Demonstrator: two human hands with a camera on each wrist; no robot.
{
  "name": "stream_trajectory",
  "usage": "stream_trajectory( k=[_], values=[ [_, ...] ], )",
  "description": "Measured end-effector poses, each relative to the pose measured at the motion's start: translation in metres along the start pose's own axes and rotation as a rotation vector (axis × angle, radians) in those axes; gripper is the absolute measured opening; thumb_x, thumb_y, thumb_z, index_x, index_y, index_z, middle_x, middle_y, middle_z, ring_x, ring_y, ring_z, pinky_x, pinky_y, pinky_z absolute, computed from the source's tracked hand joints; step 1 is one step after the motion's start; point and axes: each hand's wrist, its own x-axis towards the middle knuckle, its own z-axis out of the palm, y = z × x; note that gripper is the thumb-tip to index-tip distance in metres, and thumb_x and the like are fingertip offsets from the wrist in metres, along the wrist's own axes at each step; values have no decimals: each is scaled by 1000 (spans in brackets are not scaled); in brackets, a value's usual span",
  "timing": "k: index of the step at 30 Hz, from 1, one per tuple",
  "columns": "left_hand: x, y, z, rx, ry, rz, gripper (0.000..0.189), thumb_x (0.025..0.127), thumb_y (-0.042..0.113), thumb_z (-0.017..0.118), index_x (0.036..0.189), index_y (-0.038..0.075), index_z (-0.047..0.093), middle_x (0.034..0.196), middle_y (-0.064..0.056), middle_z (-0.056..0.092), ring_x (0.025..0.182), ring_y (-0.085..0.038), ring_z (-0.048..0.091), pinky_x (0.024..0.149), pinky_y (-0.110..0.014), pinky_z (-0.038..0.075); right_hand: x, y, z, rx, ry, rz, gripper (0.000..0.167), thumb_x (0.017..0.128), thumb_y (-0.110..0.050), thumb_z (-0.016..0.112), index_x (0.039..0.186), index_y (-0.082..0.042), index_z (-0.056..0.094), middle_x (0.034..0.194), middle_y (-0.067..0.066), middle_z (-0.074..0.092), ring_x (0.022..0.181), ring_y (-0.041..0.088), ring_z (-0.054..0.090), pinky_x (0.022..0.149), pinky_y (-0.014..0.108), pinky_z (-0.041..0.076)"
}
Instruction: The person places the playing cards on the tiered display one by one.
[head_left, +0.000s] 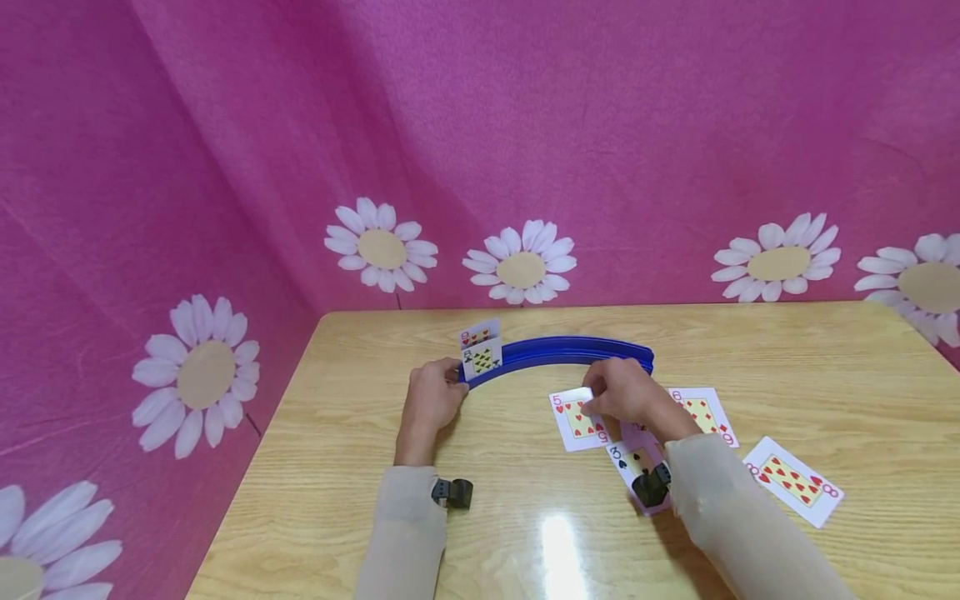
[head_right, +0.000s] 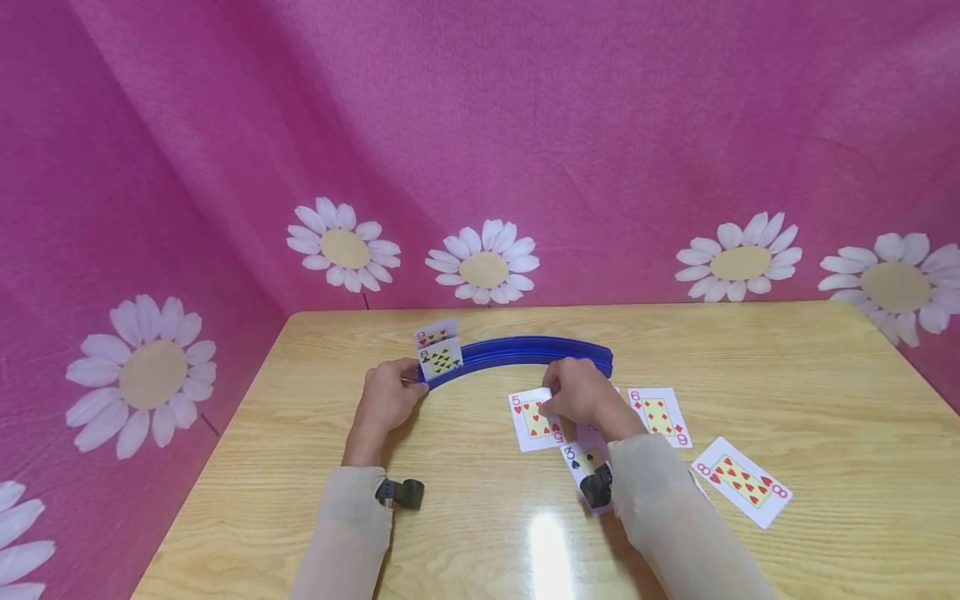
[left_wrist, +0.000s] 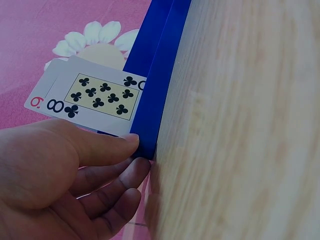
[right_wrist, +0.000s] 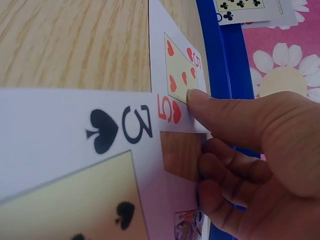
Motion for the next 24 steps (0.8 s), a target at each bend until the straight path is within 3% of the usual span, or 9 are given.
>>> stream_trajectory(
  k=[24],
  values=[
    [-1,2,0,-4,-3,-1,35,89,2,72,124,-2,68,107,-16,70,98,-26,66,89,-41,52,-5,-1,-6,112,119,-12,23,84,-6,81,101,-5,65,92,6,64,84,22,58,72,35,51]
  ],
)
